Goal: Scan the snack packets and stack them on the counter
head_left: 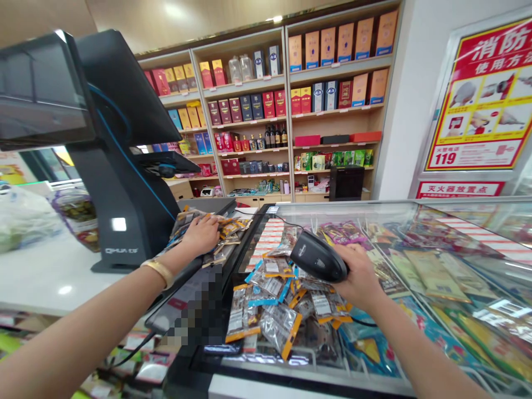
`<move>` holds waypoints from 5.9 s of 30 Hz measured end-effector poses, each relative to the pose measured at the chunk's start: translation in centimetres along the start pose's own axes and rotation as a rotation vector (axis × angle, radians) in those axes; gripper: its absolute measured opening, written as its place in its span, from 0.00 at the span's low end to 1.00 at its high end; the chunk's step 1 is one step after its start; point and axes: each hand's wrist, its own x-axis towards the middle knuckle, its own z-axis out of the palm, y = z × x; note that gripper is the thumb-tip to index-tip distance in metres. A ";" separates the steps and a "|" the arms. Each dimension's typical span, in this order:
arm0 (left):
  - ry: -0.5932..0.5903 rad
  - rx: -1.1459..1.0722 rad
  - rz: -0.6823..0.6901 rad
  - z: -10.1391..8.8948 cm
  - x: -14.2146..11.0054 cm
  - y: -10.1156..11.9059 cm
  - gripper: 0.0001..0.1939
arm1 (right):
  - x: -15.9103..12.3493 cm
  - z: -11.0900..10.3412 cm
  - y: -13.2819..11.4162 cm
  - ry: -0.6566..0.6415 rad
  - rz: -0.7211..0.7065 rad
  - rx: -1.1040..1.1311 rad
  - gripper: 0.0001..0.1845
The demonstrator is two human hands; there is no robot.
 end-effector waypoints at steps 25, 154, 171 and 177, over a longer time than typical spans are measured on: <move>-0.196 -2.765 -0.729 -8.9 -6.5 10.9 0.18 | 0.5 -0.3 -1.8 -0.034 0.004 0.204 0.09; -0.228 -0.238 -0.217 0.7 8.3 1.6 0.15 | 0.6 -0.9 -0.1 0.277 0.174 0.110 0.05; 0.390 -0.757 -0.281 -3.8 3.5 1.4 0.22 | 0.4 -0.4 -0.2 0.220 0.079 0.079 0.08; 0.444 -1.026 -0.030 -6.4 -0.2 4.6 0.24 | 0.4 -0.2 -0.5 0.157 0.017 0.019 0.14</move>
